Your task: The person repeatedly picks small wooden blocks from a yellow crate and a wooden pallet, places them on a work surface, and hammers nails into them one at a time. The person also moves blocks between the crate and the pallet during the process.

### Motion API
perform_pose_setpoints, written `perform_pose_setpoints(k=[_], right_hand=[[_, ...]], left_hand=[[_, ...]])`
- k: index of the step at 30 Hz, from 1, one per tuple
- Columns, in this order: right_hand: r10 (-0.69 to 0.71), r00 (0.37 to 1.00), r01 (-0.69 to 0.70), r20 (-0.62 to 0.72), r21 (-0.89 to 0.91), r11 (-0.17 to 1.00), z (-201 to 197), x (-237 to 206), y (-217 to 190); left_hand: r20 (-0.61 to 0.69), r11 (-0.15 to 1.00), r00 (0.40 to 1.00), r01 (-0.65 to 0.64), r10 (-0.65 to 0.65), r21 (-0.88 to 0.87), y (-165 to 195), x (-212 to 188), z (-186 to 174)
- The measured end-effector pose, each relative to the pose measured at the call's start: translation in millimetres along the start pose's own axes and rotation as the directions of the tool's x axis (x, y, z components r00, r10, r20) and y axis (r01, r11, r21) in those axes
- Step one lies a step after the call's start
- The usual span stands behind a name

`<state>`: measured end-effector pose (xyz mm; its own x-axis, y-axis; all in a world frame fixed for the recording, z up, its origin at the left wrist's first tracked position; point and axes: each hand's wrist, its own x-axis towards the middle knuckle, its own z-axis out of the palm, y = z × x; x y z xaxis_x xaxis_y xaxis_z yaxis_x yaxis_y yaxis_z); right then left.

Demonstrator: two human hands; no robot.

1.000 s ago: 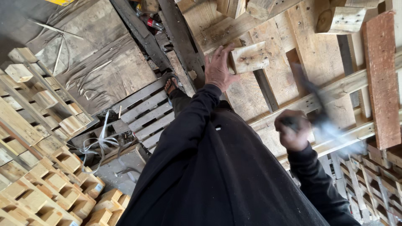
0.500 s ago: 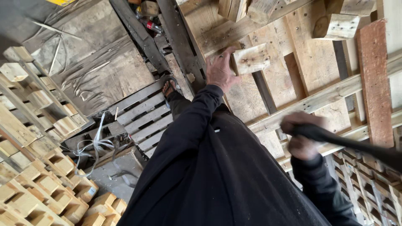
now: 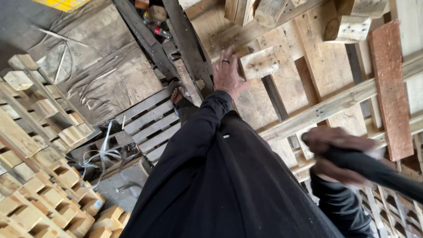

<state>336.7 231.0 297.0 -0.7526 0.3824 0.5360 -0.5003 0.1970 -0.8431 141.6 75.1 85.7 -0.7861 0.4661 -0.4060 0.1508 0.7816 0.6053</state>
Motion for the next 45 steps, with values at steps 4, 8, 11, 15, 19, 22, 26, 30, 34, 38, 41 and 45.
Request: perform_pose_setpoints(k=[4, 8, 11, 15, 19, 22, 26, 30, 34, 38, 41, 45], right_hand=[[0.889, 0.454, -0.521, 0.054, -0.794, 0.314, -12.8, -38.7, 33.4], [0.946, 0.322, -0.941, -0.025, -0.117, 0.317, -24.0, -56.4, 27.5], [0.744, 0.668, -0.744, -0.004, -0.002, 0.668, -26.6, -49.9, 6.4], [0.534, 0.842, -0.537, 0.075, 0.037, 0.842, -19.7, -45.7, 5.1], [0.896, 0.443, -0.867, 0.012, -0.249, 0.432, -7.0, -63.4, 46.9], [0.970, 0.232, -0.929, -0.076, -0.315, 0.197, -8.8, -78.2, 62.6], [0.955, 0.293, -0.945, -0.047, -0.168, 0.282, -18.5, -87.3, 58.1], [0.974, 0.196, -0.963, -0.113, -0.211, 0.169, -21.6, -93.7, 53.0], [0.937, 0.328, -0.931, -0.119, 0.131, 0.342, -21.8, -111.8, 49.9], [0.870, 0.346, -0.920, -0.351, 0.057, 0.389, -33.9, -129.1, 53.1], [0.856, 0.108, -0.994, -0.506, -0.065, 0.087, -48.0, -140.5, 68.4], [0.801, 0.085, -0.994, -0.593, -0.109, 0.026, -52.4, -172.8, 100.5]], left_hand=[[-0.048, 0.998, 0.998, -0.032, 0.030, -0.048, -4.6, 2.5, 6.2], [-0.135, 0.998, 0.989, -0.060, 0.059, -0.007, -5.8, 6.2, 12.3], [-0.088, 0.999, 0.995, -0.036, 0.037, 0.011, -0.5, 6.7, 11.0], [0.020, 1.000, 1.000, 0.011, -0.010, -0.027, 1.5, 7.2, 7.2], [-0.038, 0.998, 0.999, -0.021, 0.024, 0.061, -7.3, 10.1, 19.7], [-0.252, 0.974, 0.942, -0.200, 0.220, 0.103, -16.5, 8.7, 39.1], [-0.034, 0.994, 0.999, -0.020, 0.017, -0.109, -32.0, -11.8, 50.0], [-0.118, 0.915, 0.989, -0.130, 0.092, -0.383, -39.8, -18.2, 17.5], [-0.159, 0.910, 0.912, -0.398, 0.378, -0.117, -20.1, -4.0, -26.5], [0.222, 0.626, 0.704, -0.705, 0.674, 0.333, 18.9, 43.3, -55.0], [0.476, 0.423, 0.549, -0.835, 0.687, 0.352, 50.1, 65.7, -53.7], [0.434, 0.770, 0.685, -0.637, 0.585, -0.031, 61.6, 88.5, -51.3]])
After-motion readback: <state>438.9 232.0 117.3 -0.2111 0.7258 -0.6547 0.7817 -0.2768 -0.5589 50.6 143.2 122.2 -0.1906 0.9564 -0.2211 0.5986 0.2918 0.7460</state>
